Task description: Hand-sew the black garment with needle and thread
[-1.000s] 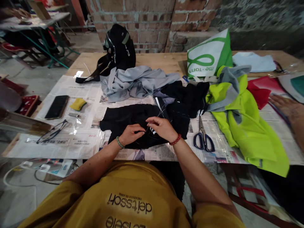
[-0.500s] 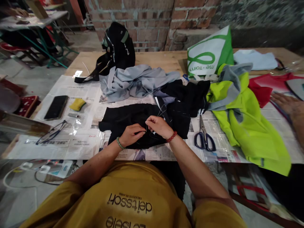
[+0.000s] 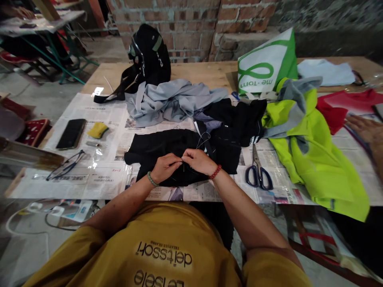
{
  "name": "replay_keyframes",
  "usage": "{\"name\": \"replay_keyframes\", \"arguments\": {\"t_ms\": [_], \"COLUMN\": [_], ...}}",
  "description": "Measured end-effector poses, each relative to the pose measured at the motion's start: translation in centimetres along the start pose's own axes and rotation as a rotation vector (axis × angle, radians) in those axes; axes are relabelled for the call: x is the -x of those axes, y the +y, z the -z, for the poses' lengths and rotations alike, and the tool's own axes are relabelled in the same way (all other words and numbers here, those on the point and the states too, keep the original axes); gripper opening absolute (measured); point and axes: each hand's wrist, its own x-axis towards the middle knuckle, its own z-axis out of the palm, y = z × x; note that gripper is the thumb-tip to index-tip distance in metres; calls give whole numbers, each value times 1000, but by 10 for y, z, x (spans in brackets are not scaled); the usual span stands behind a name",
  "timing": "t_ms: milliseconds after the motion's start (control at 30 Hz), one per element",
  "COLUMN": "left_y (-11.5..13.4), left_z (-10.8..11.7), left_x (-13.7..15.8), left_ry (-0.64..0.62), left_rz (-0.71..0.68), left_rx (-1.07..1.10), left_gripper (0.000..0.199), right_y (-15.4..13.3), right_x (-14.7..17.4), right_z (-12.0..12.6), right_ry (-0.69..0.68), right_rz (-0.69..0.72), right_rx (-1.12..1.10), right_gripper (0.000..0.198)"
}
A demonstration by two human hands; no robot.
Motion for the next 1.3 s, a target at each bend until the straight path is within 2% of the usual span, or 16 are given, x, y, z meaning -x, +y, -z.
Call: {"name": "replay_keyframes", "arguments": {"t_ms": [100,267,433,500,633,733,867,967,1167,1300], "left_y": [0,1,2,2,1,-2,-3,-2,-3,-3], "left_z": [1,1,1,2,4,5,6,6,6,5], "left_x": [-2,-3,-3,-4,-8,-9,-9,-9,-9,-9], "left_ry": [-20,-16,5,4,-21,-39,-66,-70,-87,-133], "left_rz": [36,68,106,143,217,264,278,278,269,244], "left_rx": [5,11,23,47,111,150,174,186,195,207], "left_gripper": [12,9,9,8,8,10,13,14,16,18], "right_y": [1,1,2,1,-1,1,15,25,38,41], "right_x": [1,3,3,6,20,33,42,40,33,30], "right_z": [0,4,4,4,1,-7,-21,-28,-35,-38], "right_ry": [-3,49,51,182,532,625,622,599,558,587], "right_rz": [7,182,265,307,390,486,588,602,597,598], "right_rx": [19,159,231,209,157,192,383,496,552,547], "right_gripper": [22,18,17,18,18,16,22,28,25,17]}}
